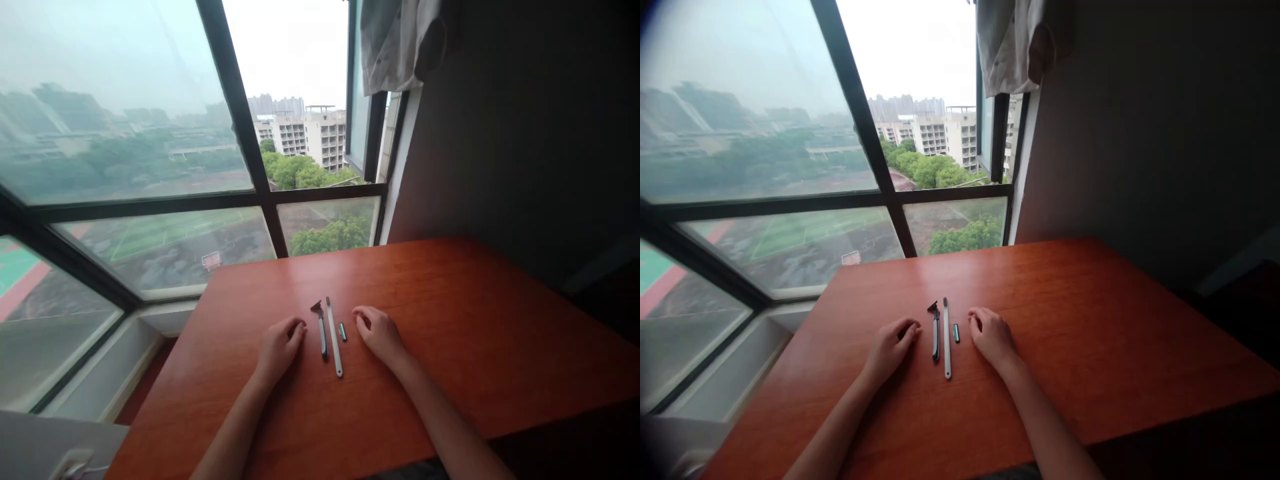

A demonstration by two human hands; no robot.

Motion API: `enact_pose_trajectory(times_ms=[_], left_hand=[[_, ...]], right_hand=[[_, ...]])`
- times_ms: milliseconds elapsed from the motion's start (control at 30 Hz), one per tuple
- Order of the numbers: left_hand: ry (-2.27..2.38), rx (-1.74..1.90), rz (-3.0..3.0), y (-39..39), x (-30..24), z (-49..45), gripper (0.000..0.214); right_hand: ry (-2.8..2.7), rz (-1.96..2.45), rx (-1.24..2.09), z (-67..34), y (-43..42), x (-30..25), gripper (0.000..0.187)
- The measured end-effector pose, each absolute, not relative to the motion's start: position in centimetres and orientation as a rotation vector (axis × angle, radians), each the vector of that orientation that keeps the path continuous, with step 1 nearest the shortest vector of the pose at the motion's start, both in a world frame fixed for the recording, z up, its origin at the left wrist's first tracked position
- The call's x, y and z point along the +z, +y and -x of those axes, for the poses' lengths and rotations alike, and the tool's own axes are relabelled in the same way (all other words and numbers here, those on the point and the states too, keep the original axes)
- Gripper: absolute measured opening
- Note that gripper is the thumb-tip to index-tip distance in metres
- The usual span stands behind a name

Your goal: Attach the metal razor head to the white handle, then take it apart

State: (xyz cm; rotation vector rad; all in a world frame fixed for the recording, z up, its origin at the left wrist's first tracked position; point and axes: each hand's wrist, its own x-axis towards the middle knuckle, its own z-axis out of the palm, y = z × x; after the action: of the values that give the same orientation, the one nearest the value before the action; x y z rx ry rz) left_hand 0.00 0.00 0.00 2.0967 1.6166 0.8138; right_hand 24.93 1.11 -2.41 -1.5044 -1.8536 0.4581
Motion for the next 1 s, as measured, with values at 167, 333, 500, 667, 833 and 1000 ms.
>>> enact_pose_trajectory(times_ms=[167,333,500,667,833,1000], left_hand=[[1.692,0.791,-2.106,-0.2,0.0,-0.5,0.024],[1.882,0.602,-2.167,-0.2,0.5,-2.8,0.022],[1.992,0.422,-2.191,0.7,1.3,-4.6,0.028],[2.025,0.337,-2.125,1.2,1.9,-5.1,0.032],[2.023,0.225,-2.126,2.0,2.5,-4.9,0.024],[1.699,0.604,-1.976,2.6,2.6,-3.4,0.014]], right_hand=[[-1.866,1.49,0.436,-25.0,1.0,-2.5,0.023],[-1.894,1.496,0.428,-24.9,0.8,-2.5,0.023],[-1.889,1.48,0.435,-24.9,0.7,-2.4,0.023],[-1.889,1.472,0.433,-24.8,0.7,-2.4,0.022],[-1.889,1.456,0.426,-24.8,0.6,-2.7,0.023],[-1.89,1.431,0.439,-24.9,0.6,-2.6,0.023]])
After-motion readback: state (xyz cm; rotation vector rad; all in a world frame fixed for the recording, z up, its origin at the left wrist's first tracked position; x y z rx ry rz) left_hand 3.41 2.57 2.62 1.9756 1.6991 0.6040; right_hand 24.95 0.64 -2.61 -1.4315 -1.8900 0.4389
